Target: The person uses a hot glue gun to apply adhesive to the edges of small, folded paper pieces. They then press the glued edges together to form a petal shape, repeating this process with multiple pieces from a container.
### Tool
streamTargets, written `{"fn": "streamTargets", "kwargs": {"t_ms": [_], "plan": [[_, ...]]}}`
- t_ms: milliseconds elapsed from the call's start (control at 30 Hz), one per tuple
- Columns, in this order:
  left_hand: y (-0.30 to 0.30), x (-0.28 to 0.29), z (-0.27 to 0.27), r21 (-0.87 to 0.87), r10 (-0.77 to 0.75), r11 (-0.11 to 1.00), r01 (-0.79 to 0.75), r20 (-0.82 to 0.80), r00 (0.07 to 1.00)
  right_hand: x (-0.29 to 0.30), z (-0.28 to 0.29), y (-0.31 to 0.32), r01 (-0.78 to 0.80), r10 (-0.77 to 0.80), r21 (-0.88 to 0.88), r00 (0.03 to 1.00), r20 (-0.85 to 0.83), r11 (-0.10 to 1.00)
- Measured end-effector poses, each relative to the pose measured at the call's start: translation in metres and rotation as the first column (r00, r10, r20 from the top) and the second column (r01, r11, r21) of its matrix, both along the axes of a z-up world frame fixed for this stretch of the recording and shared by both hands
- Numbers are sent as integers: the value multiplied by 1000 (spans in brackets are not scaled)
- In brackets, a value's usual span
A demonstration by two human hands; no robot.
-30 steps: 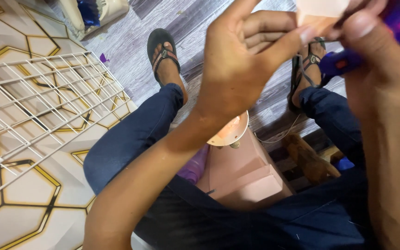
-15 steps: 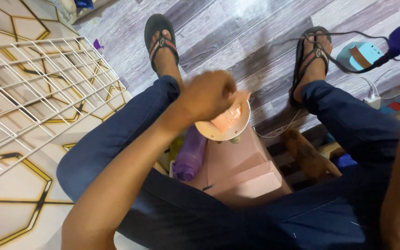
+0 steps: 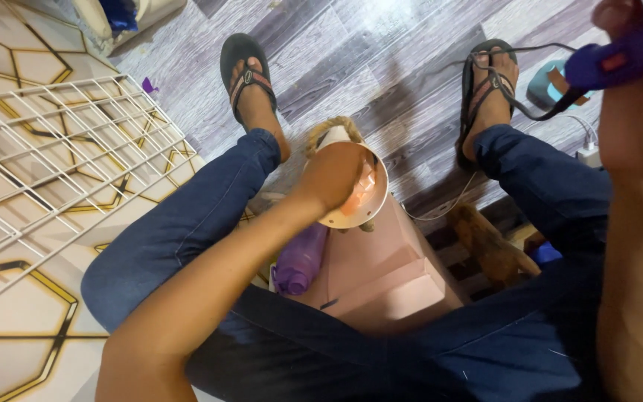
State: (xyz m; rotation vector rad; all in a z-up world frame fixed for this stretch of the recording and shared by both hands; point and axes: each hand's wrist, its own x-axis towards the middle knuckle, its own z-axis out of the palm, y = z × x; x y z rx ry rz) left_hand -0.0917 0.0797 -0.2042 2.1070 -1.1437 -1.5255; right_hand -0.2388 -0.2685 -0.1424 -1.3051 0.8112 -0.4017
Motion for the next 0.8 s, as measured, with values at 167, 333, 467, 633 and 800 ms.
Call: {"fn": "streamTargets", "kwargs": {"t_ms": [167, 333, 467, 633, 800], "plan": [[41, -78, -106, 249, -483, 876, 414, 431, 762, 14, 27, 27, -54, 54, 2, 998, -13, 999], [48, -73, -127, 182, -528, 828, 530, 568, 631, 41, 71, 59, -32, 25, -44, 988, -155, 999], [45, -60, -119, -92, -440, 838, 538, 469, 766, 43, 81, 64, -130, 107, -98, 972, -211, 987], [54, -69, -143, 41, -605, 753, 657, 437, 666, 38, 68, 60, -177, 161, -88, 973, -164, 980], [54, -77, -180, -74, -381, 836, 544, 636, 672, 39, 74, 64, -254, 236, -140, 963, -130, 957]]}}
